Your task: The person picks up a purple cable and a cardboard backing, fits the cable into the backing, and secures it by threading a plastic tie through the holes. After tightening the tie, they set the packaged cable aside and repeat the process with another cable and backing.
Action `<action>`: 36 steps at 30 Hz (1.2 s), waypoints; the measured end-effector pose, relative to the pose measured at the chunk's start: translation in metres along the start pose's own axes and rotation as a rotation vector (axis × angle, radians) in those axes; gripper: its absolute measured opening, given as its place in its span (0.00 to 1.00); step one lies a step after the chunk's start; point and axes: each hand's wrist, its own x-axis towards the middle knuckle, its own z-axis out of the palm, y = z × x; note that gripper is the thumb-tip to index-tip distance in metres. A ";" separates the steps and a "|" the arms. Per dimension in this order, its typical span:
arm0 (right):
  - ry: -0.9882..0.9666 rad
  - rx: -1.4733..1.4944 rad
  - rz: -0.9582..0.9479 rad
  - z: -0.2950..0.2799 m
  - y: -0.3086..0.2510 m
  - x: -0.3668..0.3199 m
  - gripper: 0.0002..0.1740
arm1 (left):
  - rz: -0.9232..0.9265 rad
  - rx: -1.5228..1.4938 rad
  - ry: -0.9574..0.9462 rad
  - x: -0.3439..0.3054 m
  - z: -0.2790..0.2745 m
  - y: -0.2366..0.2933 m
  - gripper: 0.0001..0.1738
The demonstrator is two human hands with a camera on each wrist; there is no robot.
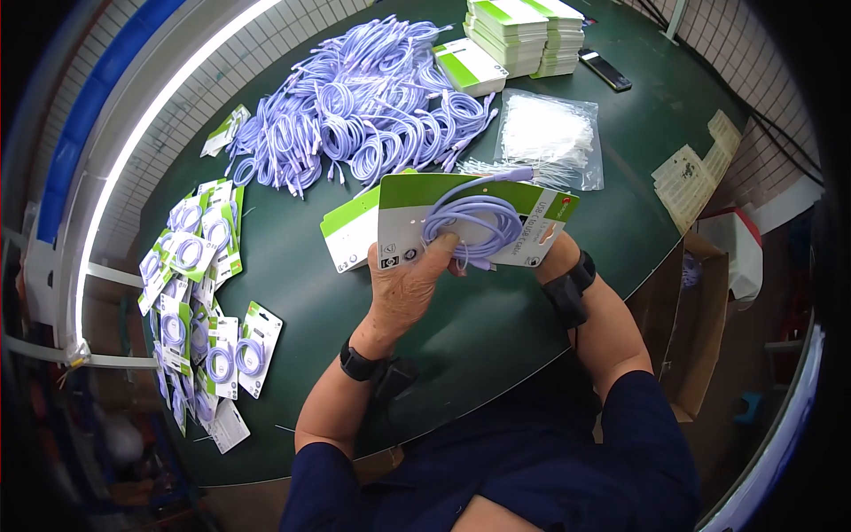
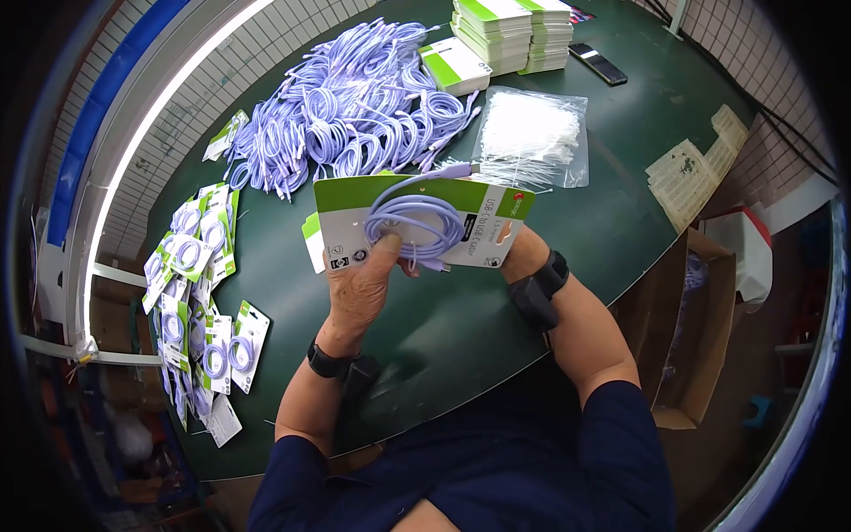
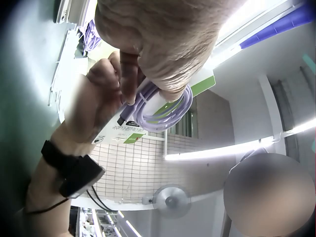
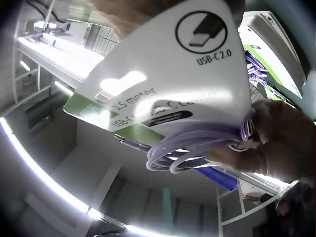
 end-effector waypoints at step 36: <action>0.048 -0.387 -0.048 0.078 -0.028 0.004 0.10 | -0.117 -0.141 0.314 -0.054 -0.058 -0.006 0.19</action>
